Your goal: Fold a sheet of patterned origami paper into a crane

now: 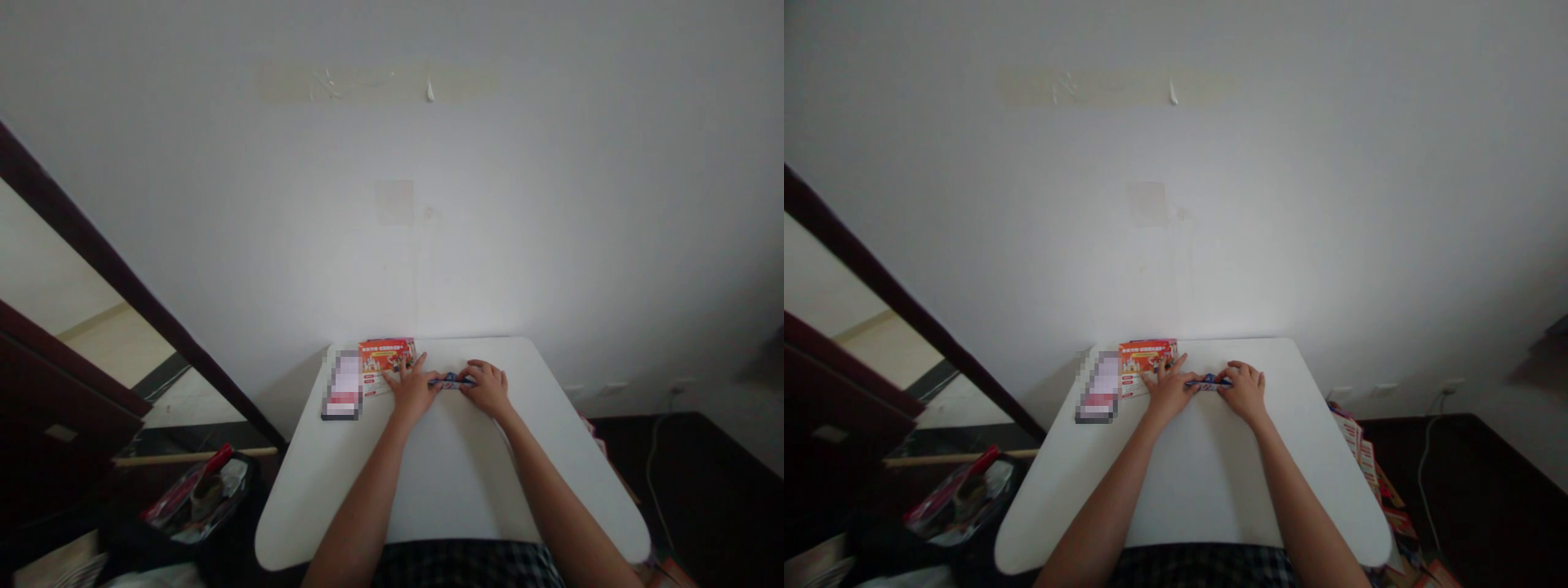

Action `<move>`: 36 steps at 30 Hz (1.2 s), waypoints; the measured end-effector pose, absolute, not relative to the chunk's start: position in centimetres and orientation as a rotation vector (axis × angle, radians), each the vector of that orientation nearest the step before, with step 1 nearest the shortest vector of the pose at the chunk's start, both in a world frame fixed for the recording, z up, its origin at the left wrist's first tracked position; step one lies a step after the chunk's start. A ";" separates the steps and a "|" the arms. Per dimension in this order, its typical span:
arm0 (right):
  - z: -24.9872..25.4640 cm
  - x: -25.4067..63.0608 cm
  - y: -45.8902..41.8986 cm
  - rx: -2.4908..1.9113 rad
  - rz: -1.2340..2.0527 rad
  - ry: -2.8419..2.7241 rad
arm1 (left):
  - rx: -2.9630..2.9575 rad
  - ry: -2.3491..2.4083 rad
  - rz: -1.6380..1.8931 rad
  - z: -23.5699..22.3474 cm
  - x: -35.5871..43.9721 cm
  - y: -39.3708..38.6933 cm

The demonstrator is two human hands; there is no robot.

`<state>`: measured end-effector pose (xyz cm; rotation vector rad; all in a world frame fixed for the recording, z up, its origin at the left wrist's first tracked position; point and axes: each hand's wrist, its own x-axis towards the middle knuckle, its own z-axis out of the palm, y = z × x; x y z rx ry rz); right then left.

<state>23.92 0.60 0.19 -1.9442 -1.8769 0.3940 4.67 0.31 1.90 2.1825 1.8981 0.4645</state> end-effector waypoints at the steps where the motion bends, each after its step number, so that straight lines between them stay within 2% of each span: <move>1: 0.2 24.0 0.6 -1.944 0.391 -1.891 | 2.187 1.894 0.462 1.8 4.6 0.3; 13: -1.4 24.1 -0.5 -1.771 0.073 -1.898 | 2.275 1.898 0.719 1.8 4.6 -0.7; 19: -1.7 23.9 -0.7 -1.724 -0.013 -1.840 | 2.330 1.831 0.714 1.7 4.7 -0.8; 27: -1.6 24.1 -0.4 -1.565 0.063 -1.941 | 2.285 1.838 0.710 1.3 5.2 -0.9; 36: -1.7 23.9 -0.4 -1.579 0.016 -1.936 | 2.318 1.801 0.726 1.4 5.3 -0.9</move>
